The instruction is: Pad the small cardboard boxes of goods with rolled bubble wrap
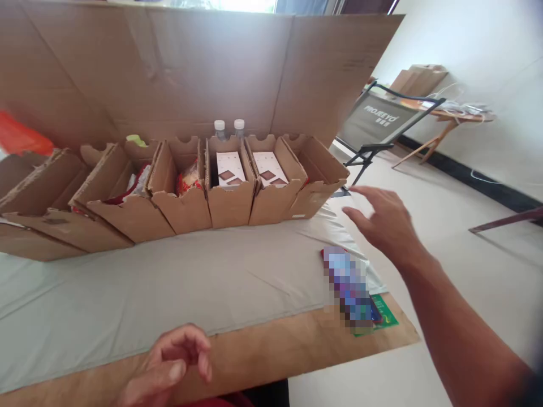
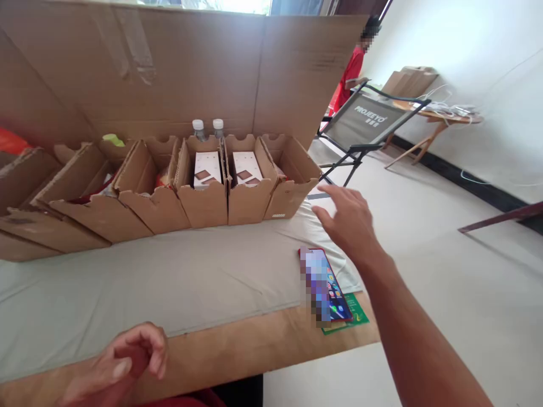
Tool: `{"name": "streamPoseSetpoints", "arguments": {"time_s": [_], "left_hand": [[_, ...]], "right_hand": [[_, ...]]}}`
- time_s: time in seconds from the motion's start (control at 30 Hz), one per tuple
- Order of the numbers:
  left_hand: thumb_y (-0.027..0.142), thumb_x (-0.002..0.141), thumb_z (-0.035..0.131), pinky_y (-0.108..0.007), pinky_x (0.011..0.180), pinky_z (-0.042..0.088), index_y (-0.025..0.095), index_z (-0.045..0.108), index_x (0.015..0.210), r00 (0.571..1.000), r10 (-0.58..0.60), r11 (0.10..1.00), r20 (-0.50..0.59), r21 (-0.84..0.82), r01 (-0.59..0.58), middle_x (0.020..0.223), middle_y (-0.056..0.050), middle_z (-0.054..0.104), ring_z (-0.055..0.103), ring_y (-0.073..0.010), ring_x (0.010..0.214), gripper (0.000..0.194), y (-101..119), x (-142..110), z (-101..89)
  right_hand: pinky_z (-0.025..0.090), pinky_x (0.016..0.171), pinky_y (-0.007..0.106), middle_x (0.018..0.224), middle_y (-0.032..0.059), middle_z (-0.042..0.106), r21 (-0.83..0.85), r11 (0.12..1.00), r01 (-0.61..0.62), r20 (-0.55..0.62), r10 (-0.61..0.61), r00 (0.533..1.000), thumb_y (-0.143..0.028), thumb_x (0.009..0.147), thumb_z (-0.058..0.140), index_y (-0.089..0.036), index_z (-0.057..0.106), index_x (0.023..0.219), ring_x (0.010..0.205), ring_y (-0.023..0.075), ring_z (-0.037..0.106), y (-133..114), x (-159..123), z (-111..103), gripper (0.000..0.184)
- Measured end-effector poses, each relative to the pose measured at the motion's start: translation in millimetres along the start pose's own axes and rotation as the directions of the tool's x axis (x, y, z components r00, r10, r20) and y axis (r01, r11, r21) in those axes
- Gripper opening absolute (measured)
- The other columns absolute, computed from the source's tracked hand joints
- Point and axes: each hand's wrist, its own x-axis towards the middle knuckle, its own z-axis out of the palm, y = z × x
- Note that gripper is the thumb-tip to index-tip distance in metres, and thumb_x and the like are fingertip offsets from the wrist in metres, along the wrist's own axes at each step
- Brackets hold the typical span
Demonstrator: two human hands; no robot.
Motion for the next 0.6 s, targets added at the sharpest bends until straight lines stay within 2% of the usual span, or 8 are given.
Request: {"name": "streamPoseSetpoints", "arguments": {"time_s": [0.07,0.13,0.2,0.3,0.37,0.47,0.53,0.6], "left_hand": [[0.061,0.08,0.073,-0.034,0.083,0.04,0.021,0.074,0.099,1.0,-0.03,0.999,-0.007,0.027,0.03,0.085,-0.007,0.07,0.059,-0.0229,0.084,0.044,-6,2,1.7],[0.064,0.079,0.072,-0.035,0.085,0.039,0.022,0.074,0.103,0.999,-0.047,0.998,-0.015,0.051,0.047,0.088,-0.007,0.07,0.058,-0.0238,0.087,0.048,-10,0,3.8],[0.065,0.078,0.072,-0.035,0.085,0.039,0.023,0.074,0.105,0.998,-0.056,0.996,-0.025,0.067,0.058,0.09,-0.007,0.07,0.057,-0.0236,0.088,0.05,-12,-2,5.0],[0.062,0.081,0.071,-0.035,0.088,0.039,0.025,0.073,0.104,0.995,-0.078,0.995,-0.059,0.064,0.082,0.092,-0.005,0.068,0.056,-0.0237,0.092,0.044,-14,-6,4.4],[0.06,0.084,0.069,-0.035,0.09,0.039,0.026,0.073,0.103,0.994,-0.094,0.992,-0.061,0.076,0.099,0.094,-0.004,0.067,0.056,-0.024,0.094,0.039,-16,-7,2.7],[0.06,0.086,0.067,-0.036,0.088,0.039,0.025,0.073,0.105,0.995,-0.096,0.987,-0.038,0.126,0.1,0.092,-0.004,0.069,0.057,-0.0233,0.091,0.04,-21,-6,-1.4],[0.06,0.086,0.067,-0.036,0.087,0.039,0.025,0.072,0.106,0.996,-0.085,0.987,-0.04,0.131,0.09,0.09,-0.004,0.07,0.057,-0.0234,0.089,0.042,-28,-6,-5.5],[0.06,0.086,0.067,-0.037,0.087,0.039,0.025,0.073,0.106,0.995,-0.072,0.99,-0.065,0.114,0.079,0.089,-0.004,0.071,0.058,-0.0235,0.088,0.041,-36,-7,-10.4]], "right_hand": [[0.039,0.104,0.051,0.133,0.0177,0.066,-0.042,0.995,0.091,0.013,-0.09,0.996,-0.029,0.086,0.059,-0.013,0.064,0.131,0.127,0.0364,0.053,-14,38,15,0.049],[0.038,0.101,0.052,0.126,0.014,0.069,-0.089,0.987,0.135,0.053,-0.131,0.99,-0.026,0.084,0.062,-0.017,0.071,0.119,0.123,0.0369,0.055,-20,61,25,0.037],[0.038,0.098,0.051,0.122,0.0135,0.07,-0.172,0.968,0.18,0.08,-0.169,0.982,-0.025,0.085,0.063,-0.019,0.076,0.11,0.118,0.0366,0.056,-21,71,29,0.028],[0.035,0.097,0.051,0.142,0.0187,0.056,-0.264,0.938,0.227,0.096,-0.208,0.973,-0.026,0.088,0.063,-0.016,0.072,0.122,0.126,0.0385,0.05,-22,74,25,0.037],[0.034,0.098,0.051,0.147,0.0193,0.053,-0.273,0.926,0.262,0.145,-0.229,0.962,-0.023,0.088,0.063,-0.015,0.074,0.12,0.13,0.0388,0.047,-24,75,22,0.035],[0.035,0.095,0.048,0.114,0.0139,0.074,-0.264,0.915,0.307,0.256,-0.24,0.936,-0.019,0.088,0.062,-0.017,0.08,0.097,0.117,0.0345,0.058,-28,79,19,0.02],[0.037,0.091,0.045,0.094,0.01,0.077,-0.262,0.911,0.319,0.297,-0.239,0.925,-0.019,0.088,0.061,-0.018,0.081,0.09,0.105,0.0315,0.063,-27,78,17,0.019],[0.038,0.089,0.044,0.092,0.0093,0.078,-0.265,0.907,0.326,0.312,-0.24,0.919,-0.02,0.089,0.06,-0.018,0.081,0.088,0.101,0.0306,0.065,-24,71,12,0.021]]}}
